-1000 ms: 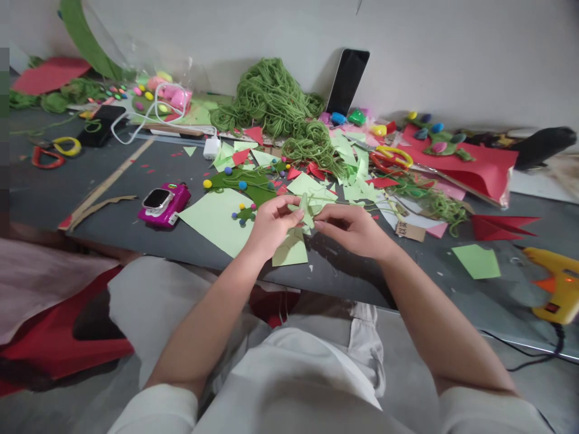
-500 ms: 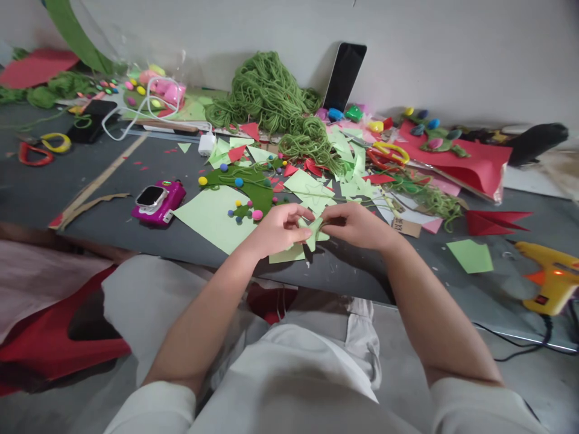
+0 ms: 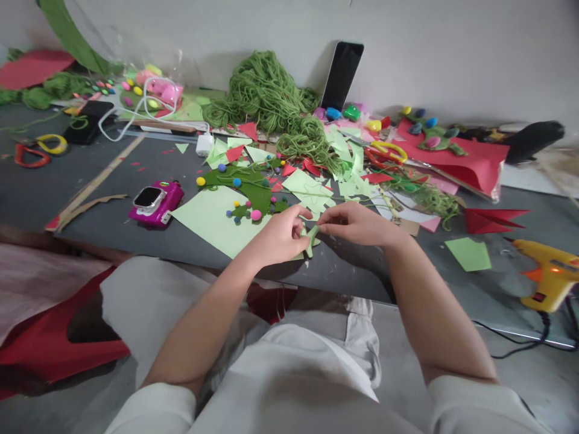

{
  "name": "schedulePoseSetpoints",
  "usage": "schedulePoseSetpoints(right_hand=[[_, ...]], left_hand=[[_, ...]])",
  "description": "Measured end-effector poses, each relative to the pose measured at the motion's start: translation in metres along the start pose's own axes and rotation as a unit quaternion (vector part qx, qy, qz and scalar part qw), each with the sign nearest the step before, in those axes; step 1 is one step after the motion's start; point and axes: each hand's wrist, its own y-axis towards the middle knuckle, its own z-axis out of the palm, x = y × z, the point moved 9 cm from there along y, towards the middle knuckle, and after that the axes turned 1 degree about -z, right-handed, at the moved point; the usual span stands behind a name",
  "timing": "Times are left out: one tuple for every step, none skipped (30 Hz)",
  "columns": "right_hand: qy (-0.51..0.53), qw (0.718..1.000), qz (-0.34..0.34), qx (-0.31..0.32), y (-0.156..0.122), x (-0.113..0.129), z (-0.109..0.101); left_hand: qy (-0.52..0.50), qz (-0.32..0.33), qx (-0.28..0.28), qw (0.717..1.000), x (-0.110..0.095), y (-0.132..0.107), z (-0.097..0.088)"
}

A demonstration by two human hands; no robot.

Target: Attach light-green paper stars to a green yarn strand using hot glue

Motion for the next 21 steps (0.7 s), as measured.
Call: schedulePoseSetpoints(right_hand=[[0.001, 1.0, 0.007, -0.005, -0.001, 0.0, -0.001], [0.004, 1.0, 0.013, -0.009, -0.001, -0.001, -0.002], [0.007, 1.0, 0.019, -0.012, -0.002, -0.001, -0.003], [0.012, 1.0, 0.024, -0.012, -0.002, -0.002, -0.003], [0.017, 0.999, 0.027, -0.012, -0.002, -0.002, -0.003], [0.024, 0.999, 0.029, -0.014, -0.002, -0.002, -0.003], [0.031, 0.999, 0.03, -0.016, -0.002, -0.002, -0.003], [0.037, 0.999, 0.031, -0.019, -0.001, -0.003, -0.003], [0.042, 0.998, 0.033, -0.025, -0.001, -0.004, -0.003], [0.046, 0.998, 0.035, -0.031, -0.001, -0.005, -0.003], [0.05, 0.997, 0.039, -0.036, 0.0, -0.006, -0.003], [0.055, 0.997, 0.043, -0.043, 0.0, -0.007, -0.003], [0.061, 0.996, 0.044, -0.05, 0.0, -0.007, -0.003], [0.067, 0.995, 0.041, -0.058, 0.0, -0.006, -0.003], [0.073, 0.994, 0.035, -0.067, 0.0, -0.004, -0.003], [0.078, 0.994, 0.029, -0.077, 0.0, -0.002, -0.003], [0.081, 0.993, 0.022, -0.086, 0.0, 0.001, -0.002], [0.084, 0.992, 0.016, -0.095, -0.001, 0.003, -0.001], [0.086, 0.991, 0.009, -0.104, -0.001, 0.006, -0.001], [0.088, 0.99, 0.002, -0.113, -0.002, 0.009, 0.0], [0.088, 0.989, -0.008, -0.122, -0.002, 0.011, 0.001]], left_hand=[[0.005, 0.001, -0.005, 1.0, 0.0, 0.0, -0.001], [0.01, 0.002, -0.011, 1.0, -0.001, 0.0, -0.001], [0.014, 0.004, -0.015, 1.0, -0.001, 0.0, -0.001], [0.02, 0.005, -0.016, 1.0, -0.001, 0.0, -0.001], [0.024, 0.005, -0.016, 1.0, -0.002, -0.001, -0.001], [0.027, 0.005, -0.016, 0.999, -0.002, -0.001, -0.001], [0.028, 0.005, -0.017, 0.999, -0.002, -0.001, -0.001], [0.028, 0.004, -0.017, 0.999, -0.002, 0.0, -0.001], [0.026, 0.003, -0.016, 1.0, -0.001, 0.0, -0.001], [0.023, 0.002, -0.016, 1.0, -0.001, 0.0, -0.001], [0.019, 0.001, -0.017, 1.0, 0.0, 0.0, -0.001], [0.014, 0.0, -0.019, 1.0, 0.001, 0.0, -0.002], [0.008, -0.003, -0.022, 1.0, 0.002, 0.001, -0.002], [0.001, -0.006, -0.028, 1.0, 0.003, 0.002, -0.003], [-0.006, -0.01, -0.036, 0.999, 0.005, 0.003, -0.003], [-0.013, -0.015, -0.046, 0.999, 0.008, 0.003, -0.005], [-0.021, -0.019, -0.057, 0.998, 0.01, 0.004, -0.006], [-0.031, -0.021, -0.071, 0.997, 0.012, 0.005, -0.008], [-0.041, -0.022, -0.086, 0.995, 0.014, 0.006, -0.01], [-0.053, -0.02, -0.105, 0.993, 0.016, 0.007, -0.013], [-0.067, -0.016, -0.123, 0.99, 0.017, 0.008, -0.016]])
